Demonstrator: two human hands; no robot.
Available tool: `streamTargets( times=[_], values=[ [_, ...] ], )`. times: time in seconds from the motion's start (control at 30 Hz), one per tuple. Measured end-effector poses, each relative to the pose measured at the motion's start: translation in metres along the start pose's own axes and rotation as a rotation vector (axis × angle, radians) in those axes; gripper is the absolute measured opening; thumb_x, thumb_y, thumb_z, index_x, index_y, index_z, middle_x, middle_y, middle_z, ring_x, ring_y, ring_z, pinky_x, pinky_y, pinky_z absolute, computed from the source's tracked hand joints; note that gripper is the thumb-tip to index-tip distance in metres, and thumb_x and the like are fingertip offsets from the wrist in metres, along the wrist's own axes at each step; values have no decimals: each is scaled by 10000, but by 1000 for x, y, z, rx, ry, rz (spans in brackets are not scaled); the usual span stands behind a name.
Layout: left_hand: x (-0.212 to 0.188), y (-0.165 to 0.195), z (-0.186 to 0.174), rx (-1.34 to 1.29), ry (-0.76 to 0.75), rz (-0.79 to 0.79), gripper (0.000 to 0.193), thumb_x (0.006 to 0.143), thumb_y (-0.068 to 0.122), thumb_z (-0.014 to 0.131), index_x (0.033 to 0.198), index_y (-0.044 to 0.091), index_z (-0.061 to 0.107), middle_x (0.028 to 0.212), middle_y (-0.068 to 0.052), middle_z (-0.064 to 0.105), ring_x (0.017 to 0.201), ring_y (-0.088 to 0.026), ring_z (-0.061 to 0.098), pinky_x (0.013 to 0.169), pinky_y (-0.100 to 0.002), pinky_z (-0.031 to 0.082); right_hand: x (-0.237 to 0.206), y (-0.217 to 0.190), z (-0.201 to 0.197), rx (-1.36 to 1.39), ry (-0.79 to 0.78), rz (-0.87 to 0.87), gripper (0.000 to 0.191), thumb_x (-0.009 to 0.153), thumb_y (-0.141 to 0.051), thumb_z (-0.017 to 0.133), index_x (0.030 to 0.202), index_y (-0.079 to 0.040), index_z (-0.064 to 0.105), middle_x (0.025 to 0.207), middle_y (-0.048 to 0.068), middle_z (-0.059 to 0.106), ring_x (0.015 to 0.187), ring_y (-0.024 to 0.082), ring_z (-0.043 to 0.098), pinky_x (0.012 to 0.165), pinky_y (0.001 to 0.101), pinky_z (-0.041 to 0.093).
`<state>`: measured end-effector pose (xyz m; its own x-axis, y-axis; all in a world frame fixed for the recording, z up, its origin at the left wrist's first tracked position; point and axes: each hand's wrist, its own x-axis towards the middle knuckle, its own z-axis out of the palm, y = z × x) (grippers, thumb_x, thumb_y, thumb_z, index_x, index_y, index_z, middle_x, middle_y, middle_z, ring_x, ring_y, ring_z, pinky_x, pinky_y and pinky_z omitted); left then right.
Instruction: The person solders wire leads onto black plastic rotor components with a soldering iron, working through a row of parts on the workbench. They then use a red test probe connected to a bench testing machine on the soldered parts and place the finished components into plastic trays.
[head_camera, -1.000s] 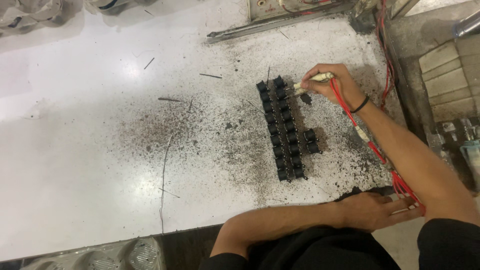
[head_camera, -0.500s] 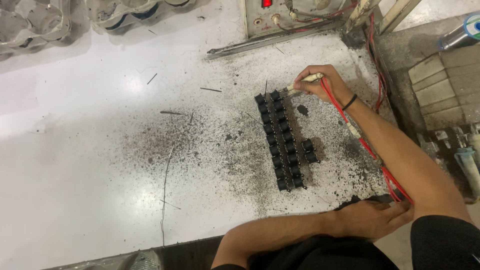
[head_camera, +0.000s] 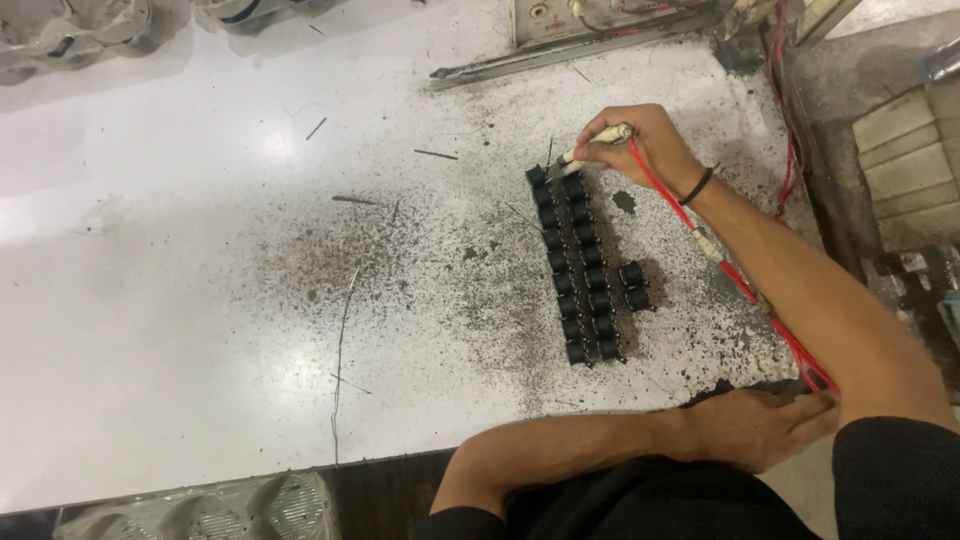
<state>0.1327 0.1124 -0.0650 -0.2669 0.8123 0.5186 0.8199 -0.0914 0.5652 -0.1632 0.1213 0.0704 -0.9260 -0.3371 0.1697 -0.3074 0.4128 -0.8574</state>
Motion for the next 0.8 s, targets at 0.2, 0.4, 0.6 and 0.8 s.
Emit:
streamTargets(
  times=[0.2,0.4,0.6,0.8],
  values=[
    [-1,-5,6,-43,-8,2,586,936,156,520,1474,-38,392,1595,-287,431,994,-345,740,698,-386,629,6,1,7,-47,-11,-54,134,929,-150,821,996,-46,768,859,42,756,768,80,684,674,226,532],
    [-3,-4,2,-144,55,63,658,960,122,501,1579,-13,324,1518,-243,455,963,-323,734,742,-371,625,-14,-6,2,-98,0,11,171,911,-181,827,1011,-51,779,805,33,745,670,84,636,583,239,477],
    [-2,-4,-2,-125,27,77,673,917,136,533,1551,21,337,1540,-269,462,851,-301,731,658,-364,606,-26,-1,9,-84,8,-27,164,910,-172,826,1012,-53,778,817,20,746,711,70,642,619,236,490],
    [3,0,-10,56,-84,34,669,946,115,554,1581,37,359,1509,-183,513,804,-254,723,628,-379,593,-17,2,10,-41,-24,-39,159,906,-169,815,992,-46,764,791,16,736,708,62,647,629,233,501]
  ],
)
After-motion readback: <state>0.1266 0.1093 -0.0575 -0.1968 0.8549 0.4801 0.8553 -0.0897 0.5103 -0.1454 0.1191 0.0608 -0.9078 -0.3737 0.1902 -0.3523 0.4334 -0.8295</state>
